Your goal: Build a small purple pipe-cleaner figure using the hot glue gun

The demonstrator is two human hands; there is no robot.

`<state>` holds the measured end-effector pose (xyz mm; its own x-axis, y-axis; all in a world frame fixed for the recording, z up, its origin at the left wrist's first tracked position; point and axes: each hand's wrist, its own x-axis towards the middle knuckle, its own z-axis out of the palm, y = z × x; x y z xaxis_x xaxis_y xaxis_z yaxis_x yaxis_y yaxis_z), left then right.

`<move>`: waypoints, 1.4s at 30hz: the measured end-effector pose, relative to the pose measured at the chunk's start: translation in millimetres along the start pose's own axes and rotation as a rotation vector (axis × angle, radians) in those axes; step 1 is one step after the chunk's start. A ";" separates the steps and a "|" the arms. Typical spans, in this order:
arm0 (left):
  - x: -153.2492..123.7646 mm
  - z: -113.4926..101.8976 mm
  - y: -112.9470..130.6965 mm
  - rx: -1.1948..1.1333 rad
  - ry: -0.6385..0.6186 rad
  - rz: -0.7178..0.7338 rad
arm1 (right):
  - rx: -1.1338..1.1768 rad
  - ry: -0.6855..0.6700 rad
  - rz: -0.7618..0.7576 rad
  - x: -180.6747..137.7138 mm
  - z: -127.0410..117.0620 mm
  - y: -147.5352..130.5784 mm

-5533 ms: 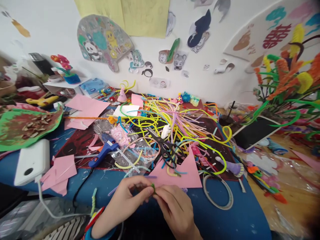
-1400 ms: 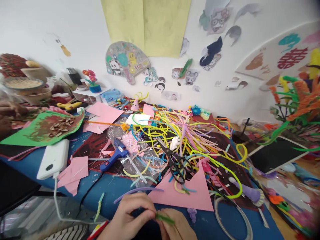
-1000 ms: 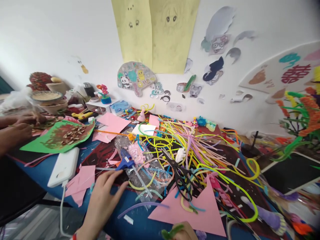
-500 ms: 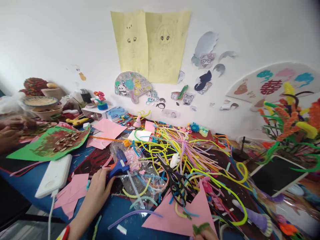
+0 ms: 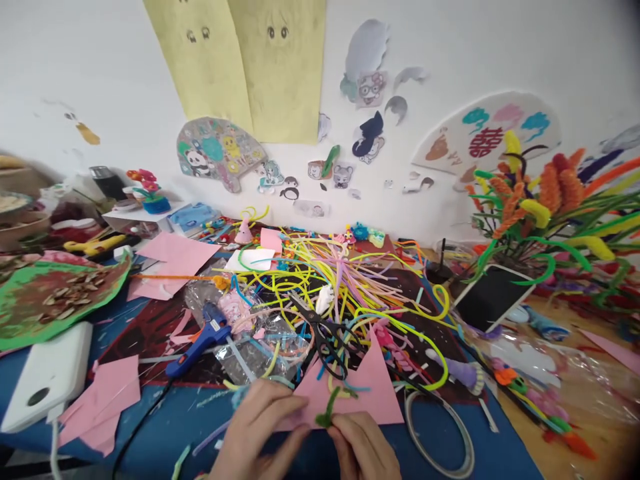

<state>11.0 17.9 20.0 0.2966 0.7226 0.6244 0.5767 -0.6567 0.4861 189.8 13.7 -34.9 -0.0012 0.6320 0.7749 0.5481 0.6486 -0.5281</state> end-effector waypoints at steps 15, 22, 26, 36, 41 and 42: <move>-4.1 17.0 -4.5 -0.321 -0.003 -0.199 | -0.211 -0.058 -0.301 23.5 -3.3 -7.0; -14.7 27.1 -7.7 -0.588 -0.006 -0.458 | -0.157 0.007 -0.237 18.4 5.5 -17.9; -14.9 20.2 -14.1 -0.672 -0.107 -0.569 | 0.024 -0.094 -0.091 16.0 4.2 -20.7; -5.0 1.3 -24.7 -0.690 -0.482 -0.586 | 0.072 -0.324 -0.016 22.4 -18.8 -13.8; -3.7 7.3 -21.5 -0.926 -0.458 -0.743 | 0.002 -0.316 -0.092 18.4 -14.4 -12.8; -3.3 8.8 -21.0 -0.967 -0.453 -0.774 | -0.035 -0.303 -0.131 17.8 -13.7 -12.6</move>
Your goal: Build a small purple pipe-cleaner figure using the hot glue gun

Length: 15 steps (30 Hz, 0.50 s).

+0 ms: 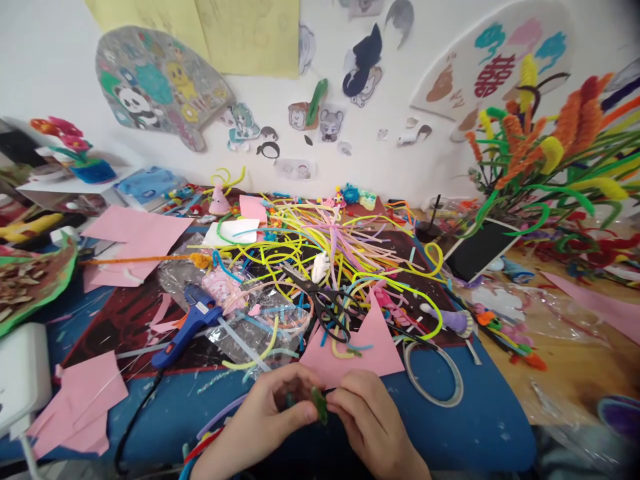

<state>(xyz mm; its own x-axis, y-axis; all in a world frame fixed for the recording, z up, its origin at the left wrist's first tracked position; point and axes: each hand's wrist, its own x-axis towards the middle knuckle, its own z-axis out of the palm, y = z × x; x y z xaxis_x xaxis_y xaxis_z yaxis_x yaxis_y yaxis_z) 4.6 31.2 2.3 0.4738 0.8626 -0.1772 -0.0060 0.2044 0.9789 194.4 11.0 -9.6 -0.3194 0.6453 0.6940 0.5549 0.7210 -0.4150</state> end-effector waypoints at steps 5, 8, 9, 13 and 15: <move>4.2 2.0 -2.5 -0.161 -0.025 -0.105 | -0.151 -0.003 -0.140 1.5 -4.1 2.1; 6.2 1.6 -2.6 -0.267 -0.084 -0.170 | -0.237 -0.012 -0.278 3.3 -10.1 5.4; 6.6 1.7 -2.0 -0.295 -0.099 -0.191 | -0.258 -0.012 -0.329 3.6 -11.8 6.6; 6.9 3.3 1.7 -0.330 -0.112 -0.234 | -0.298 -0.045 -0.458 4.2 -17.4 10.6; 6.0 4.5 2.0 -0.300 -0.099 -0.242 | -0.321 -0.073 -0.493 5.3 -20.3 11.2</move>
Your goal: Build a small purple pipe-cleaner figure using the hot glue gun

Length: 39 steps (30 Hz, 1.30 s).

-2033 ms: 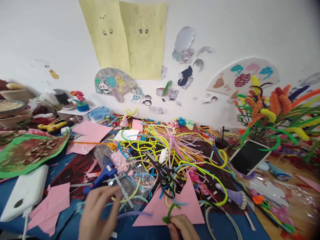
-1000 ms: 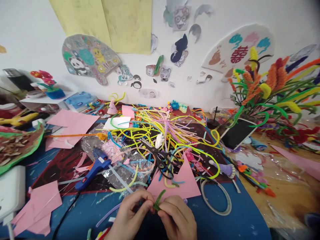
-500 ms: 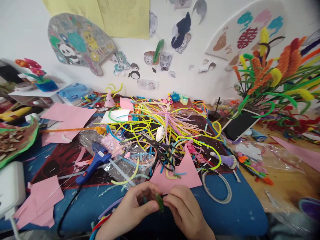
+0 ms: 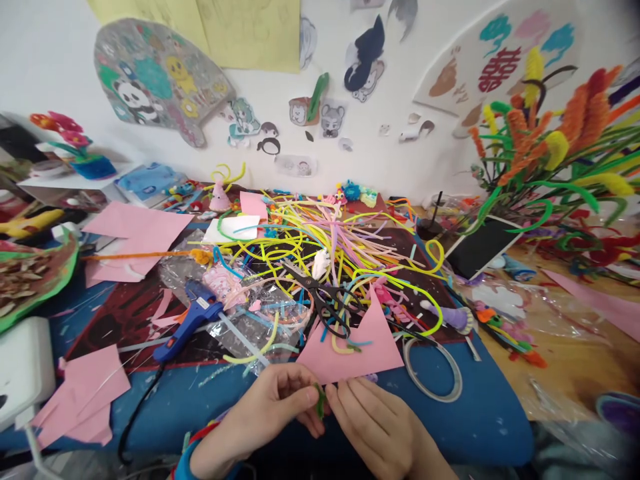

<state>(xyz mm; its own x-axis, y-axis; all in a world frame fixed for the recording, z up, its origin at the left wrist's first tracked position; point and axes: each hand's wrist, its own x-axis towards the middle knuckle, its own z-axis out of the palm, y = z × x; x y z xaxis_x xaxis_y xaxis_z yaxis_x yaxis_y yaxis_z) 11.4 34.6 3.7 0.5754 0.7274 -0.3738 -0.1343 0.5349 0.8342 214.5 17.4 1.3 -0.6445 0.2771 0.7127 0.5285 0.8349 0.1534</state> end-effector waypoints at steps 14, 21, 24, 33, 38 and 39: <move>-16.3 -5.4 13.4 1.394 -0.167 0.805 | 0.644 -0.183 0.786 17.1 -7.1 -13.4; -8.0 5.0 8.3 0.651 0.218 0.516 | 0.135 0.135 0.184 8.4 -5.2 4.8; 0.4 10.2 7.3 0.453 0.136 0.274 | -0.021 0.029 -0.027 2.8 -9.5 5.8; 4.1 3.2 -1.1 0.120 -0.105 0.040 | -0.100 -0.093 -0.136 4.9 -23.4 0.5; -1.2 6.0 -3.0 0.213 0.043 0.204 | -0.059 -0.033 0.047 14.7 -17.2 -12.2; -3.1 7.2 -3.9 0.300 0.098 0.272 | -0.026 -0.010 0.130 16.1 -14.6 -16.2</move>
<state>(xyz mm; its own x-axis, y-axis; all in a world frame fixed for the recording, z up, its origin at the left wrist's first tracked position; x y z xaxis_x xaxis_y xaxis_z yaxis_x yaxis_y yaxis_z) 15.9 27.2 4.5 0.4697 0.8702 -0.1486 -0.0208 0.1792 0.9836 203.6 1.4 20.3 -0.5748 0.3872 0.7209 0.6220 0.7792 0.0774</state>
